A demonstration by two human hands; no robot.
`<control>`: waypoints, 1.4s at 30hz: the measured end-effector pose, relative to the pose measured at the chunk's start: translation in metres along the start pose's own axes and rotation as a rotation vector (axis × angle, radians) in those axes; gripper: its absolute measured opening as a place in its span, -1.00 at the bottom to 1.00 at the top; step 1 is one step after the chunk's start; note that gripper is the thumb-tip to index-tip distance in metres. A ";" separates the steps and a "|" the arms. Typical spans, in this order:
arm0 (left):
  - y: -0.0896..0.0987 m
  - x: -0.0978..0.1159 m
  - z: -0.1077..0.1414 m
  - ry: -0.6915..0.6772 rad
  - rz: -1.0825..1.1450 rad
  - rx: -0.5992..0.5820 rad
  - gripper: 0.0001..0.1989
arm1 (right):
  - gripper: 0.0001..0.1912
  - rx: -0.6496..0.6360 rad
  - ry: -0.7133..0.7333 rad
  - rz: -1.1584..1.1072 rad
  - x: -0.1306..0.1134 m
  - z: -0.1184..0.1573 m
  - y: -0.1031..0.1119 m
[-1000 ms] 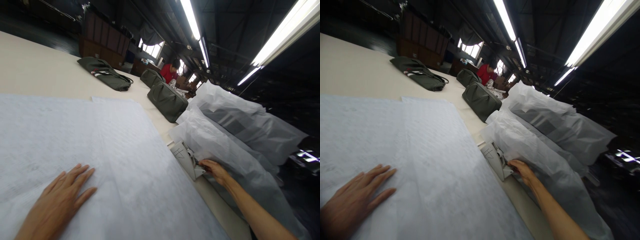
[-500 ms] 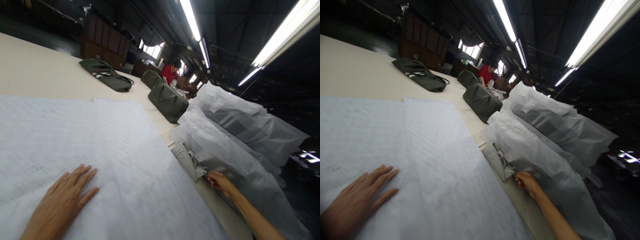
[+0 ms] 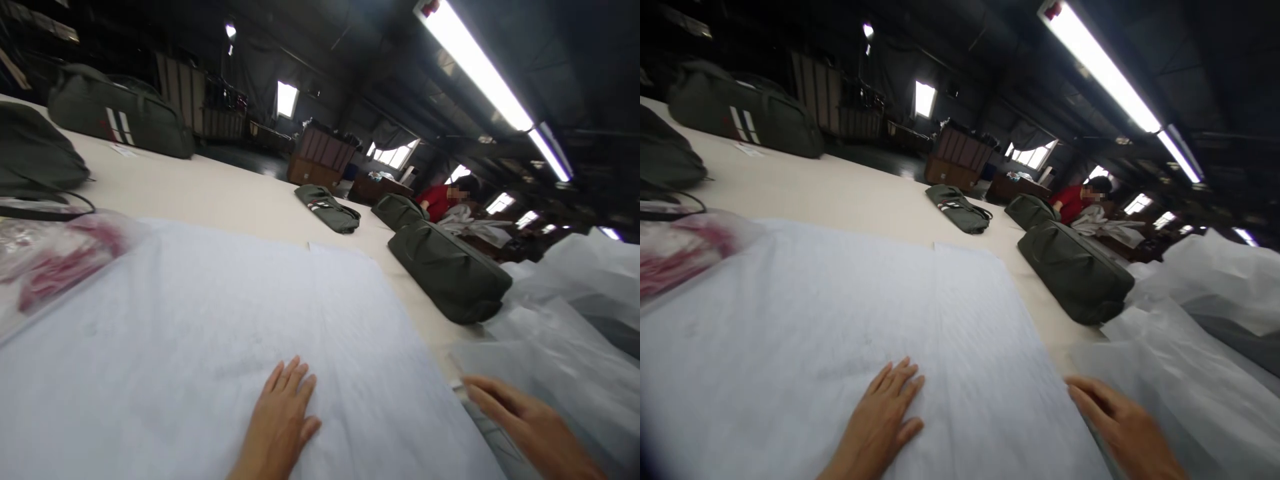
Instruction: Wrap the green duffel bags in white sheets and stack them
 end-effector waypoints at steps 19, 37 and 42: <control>0.005 0.009 0.020 -0.197 -0.171 1.055 -0.90 | -0.66 -0.604 0.357 -0.430 -0.389 -0.201 -0.233; -0.002 0.011 0.015 -0.174 -0.142 0.882 -0.53 | -0.62 -0.461 0.252 0.374 -0.368 -0.249 -0.270; -0.024 0.008 0.005 -0.157 -0.136 0.709 -0.40 | -0.49 -0.397 0.255 0.278 -0.338 -0.249 -0.273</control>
Point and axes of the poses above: each hand's wrist, its own z-axis away from the middle knuckle, its own y-axis out of the back of the hand, x = y × z, the point moved 9 cm from there along -z, towards the middle knuckle, and after that the axes turned 4 degrees about z, right-handed, at the moved point
